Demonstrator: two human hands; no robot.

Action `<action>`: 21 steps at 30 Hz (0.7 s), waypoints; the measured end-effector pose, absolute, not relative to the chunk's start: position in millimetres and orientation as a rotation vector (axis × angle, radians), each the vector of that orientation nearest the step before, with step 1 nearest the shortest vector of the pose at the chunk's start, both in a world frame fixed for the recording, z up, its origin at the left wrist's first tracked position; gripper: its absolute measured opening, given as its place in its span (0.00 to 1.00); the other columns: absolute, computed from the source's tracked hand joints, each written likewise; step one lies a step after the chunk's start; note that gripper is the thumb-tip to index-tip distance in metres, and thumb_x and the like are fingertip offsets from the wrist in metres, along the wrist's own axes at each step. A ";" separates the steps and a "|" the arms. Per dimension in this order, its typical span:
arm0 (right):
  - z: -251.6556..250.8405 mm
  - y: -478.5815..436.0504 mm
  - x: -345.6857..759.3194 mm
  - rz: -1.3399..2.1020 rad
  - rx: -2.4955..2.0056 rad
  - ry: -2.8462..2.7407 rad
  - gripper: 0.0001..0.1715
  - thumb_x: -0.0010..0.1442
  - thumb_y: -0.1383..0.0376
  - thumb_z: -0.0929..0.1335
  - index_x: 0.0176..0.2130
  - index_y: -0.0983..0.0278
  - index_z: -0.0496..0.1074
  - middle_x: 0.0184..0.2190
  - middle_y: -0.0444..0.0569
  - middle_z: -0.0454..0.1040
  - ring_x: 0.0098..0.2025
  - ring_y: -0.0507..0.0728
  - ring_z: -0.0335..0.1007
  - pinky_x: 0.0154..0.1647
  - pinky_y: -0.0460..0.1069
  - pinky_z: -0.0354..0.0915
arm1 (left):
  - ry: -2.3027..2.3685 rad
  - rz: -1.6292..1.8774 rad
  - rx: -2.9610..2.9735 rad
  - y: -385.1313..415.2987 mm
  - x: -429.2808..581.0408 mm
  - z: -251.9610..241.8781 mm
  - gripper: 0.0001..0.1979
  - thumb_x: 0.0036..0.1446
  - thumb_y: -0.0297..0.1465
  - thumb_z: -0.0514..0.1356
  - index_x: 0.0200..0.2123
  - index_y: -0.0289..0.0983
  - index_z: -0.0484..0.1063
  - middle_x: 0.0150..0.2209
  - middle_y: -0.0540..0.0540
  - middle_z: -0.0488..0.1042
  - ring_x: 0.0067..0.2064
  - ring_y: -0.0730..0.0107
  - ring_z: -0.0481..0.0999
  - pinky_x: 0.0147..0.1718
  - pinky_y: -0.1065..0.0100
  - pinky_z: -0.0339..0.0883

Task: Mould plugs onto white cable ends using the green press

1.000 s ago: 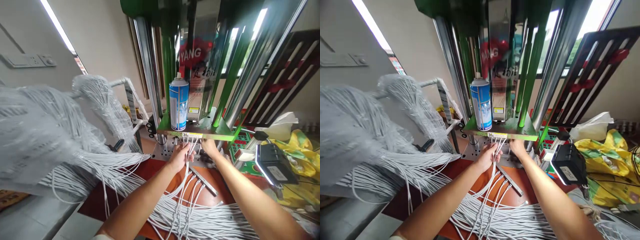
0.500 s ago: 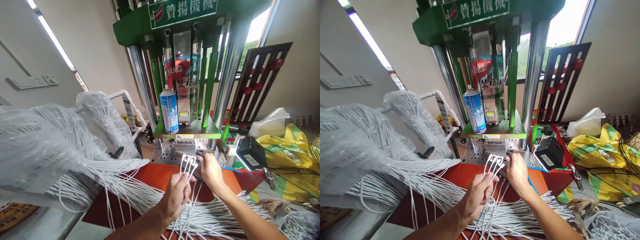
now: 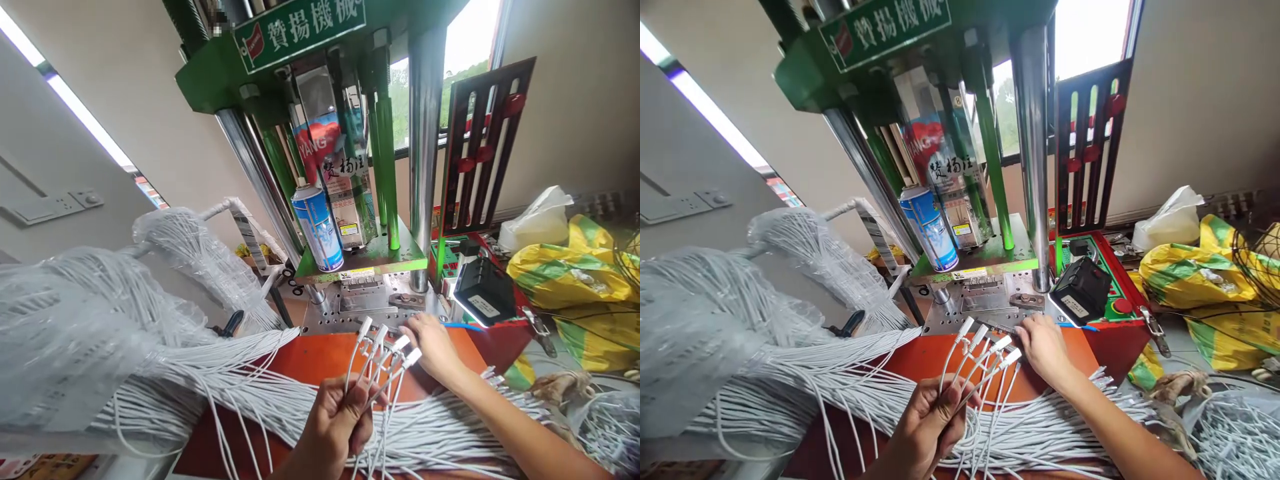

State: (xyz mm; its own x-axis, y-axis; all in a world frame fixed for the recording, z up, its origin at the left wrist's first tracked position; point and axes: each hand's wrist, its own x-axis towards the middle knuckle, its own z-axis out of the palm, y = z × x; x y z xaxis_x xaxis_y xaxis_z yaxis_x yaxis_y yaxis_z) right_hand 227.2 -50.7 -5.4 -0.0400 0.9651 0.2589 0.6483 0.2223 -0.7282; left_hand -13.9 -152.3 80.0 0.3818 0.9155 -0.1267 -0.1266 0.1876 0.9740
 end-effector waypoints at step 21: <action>32.3 -104.5 297.1 0.918 -1.265 -1.024 0.24 0.57 0.42 0.73 0.35 0.59 0.78 0.29 0.50 0.77 0.29 0.57 0.72 0.30 0.53 0.66 | 0.875 0.698 1.139 -145.5 -13.2 81.3 0.25 0.68 0.49 0.58 0.41 0.31 0.75 0.15 0.57 0.57 0.16 0.84 0.50 0.18 0.76 0.44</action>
